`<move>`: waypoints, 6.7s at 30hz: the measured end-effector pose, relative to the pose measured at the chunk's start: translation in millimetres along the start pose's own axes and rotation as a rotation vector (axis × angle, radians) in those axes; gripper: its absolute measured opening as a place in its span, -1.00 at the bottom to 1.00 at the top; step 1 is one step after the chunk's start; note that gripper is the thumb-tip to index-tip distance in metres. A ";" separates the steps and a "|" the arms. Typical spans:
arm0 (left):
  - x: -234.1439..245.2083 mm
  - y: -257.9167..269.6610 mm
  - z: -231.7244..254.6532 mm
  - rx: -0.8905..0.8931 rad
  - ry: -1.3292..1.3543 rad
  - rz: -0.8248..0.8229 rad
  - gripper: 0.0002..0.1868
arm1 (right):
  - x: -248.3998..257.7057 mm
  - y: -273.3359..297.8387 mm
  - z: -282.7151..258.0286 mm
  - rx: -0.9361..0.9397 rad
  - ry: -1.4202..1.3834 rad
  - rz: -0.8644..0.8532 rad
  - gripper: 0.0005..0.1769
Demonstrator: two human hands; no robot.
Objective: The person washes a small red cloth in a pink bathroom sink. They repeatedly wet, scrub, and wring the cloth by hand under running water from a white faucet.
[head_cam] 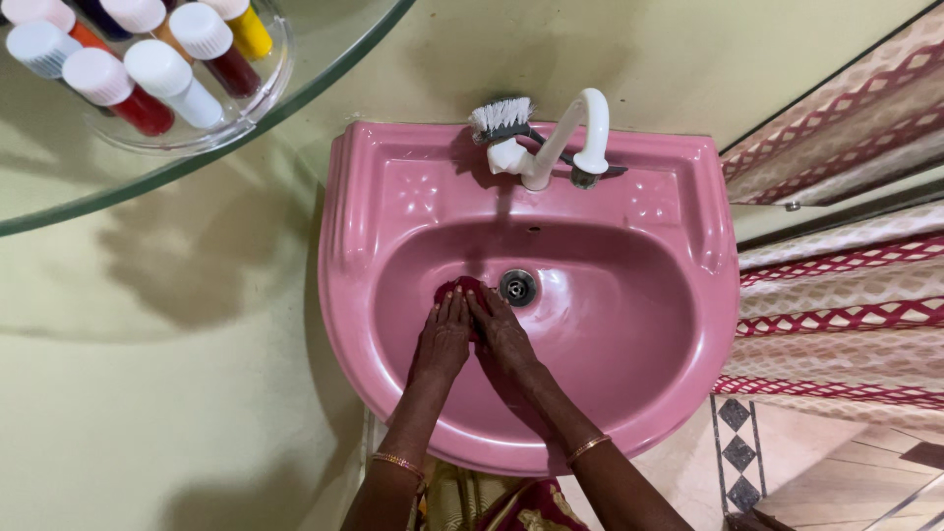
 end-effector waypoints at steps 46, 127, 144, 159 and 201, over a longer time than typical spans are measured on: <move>5.4 14.0 2.1 0.167 -0.107 -0.229 -0.19 | -14.3 11.2 -0.9 -0.055 -0.094 -0.130 -0.18; -7.8 0.3 106.2 0.055 0.202 -0.147 -0.26 | 50.4 69.8 34.3 -0.325 0.243 -0.232 -0.21; 67.1 22.4 124.1 -0.156 0.296 -0.056 -0.20 | 38.7 69.0 85.7 -0.343 0.313 -0.368 -0.29; 67.9 -6.4 147.8 -0.197 -0.077 0.093 -0.33 | 42.3 48.1 140.4 -0.455 0.242 -0.135 -0.31; -32.4 17.1 86.9 -0.004 0.067 -0.145 -0.33 | 15.7 68.2 39.5 -0.324 0.099 -0.279 -0.32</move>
Point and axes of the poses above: each hand's wrist, its own y-axis away from the middle knuckle, its own x-axis out of the back of the hand, z = x × y, the point moved 10 cm from there along -y, towards the middle knuckle, and after that the axes turned 2 degrees about -z, right-handed, at the moved point
